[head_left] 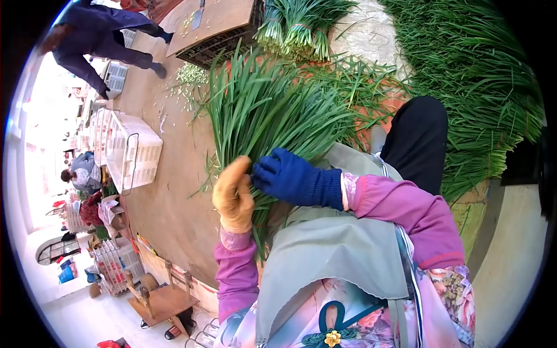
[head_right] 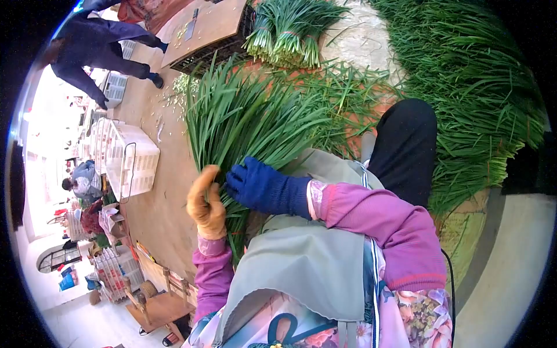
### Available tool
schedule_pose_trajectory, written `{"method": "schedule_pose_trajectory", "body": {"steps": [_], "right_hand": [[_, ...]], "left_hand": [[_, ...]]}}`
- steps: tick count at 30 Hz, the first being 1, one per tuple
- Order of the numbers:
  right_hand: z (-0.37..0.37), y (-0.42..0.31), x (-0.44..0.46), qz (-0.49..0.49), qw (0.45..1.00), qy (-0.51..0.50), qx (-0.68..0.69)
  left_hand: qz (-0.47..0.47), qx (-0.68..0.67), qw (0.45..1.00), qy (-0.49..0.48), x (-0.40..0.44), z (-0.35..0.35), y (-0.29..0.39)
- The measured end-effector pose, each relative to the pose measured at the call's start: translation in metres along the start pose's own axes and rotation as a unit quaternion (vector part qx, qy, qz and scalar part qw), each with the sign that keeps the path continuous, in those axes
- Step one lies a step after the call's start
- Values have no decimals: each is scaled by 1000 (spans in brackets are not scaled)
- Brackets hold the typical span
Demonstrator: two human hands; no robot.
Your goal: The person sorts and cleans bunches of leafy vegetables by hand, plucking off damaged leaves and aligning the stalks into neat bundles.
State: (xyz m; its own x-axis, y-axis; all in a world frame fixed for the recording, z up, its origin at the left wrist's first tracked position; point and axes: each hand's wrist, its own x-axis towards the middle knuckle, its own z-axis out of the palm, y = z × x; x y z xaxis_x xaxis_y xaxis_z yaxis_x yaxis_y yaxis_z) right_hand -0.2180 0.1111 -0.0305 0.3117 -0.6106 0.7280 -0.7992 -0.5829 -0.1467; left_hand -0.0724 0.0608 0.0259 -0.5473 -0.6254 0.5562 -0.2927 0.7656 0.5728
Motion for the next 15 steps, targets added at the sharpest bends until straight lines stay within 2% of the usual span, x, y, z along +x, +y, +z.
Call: {"method": "schedule_pose_trajectory", "body": {"steps": [1,3,6,10,13,15], "right_hand": [[0,-1,-1,1,1000,-1,0],[0,-3,-5,-15,1000,-4,6],[-3,-7,-8,0,1000,-10,-26],[-9,-9,-16,4,1000,-23,-6],[-10,-8,-22,2,999,-32,25],[-13,-5,-25,20,995,-26,91]], "left_hand": [[1,-31,998,-58,5,3,4],[-89,-15,989,-120,6,6,0],[-135,17,985,-103,2,11,-8],[-145,59,981,-118,-5,12,-19],[-134,95,979,-122,-1,11,-14],[-143,92,977,-131,-3,12,-16]]}}
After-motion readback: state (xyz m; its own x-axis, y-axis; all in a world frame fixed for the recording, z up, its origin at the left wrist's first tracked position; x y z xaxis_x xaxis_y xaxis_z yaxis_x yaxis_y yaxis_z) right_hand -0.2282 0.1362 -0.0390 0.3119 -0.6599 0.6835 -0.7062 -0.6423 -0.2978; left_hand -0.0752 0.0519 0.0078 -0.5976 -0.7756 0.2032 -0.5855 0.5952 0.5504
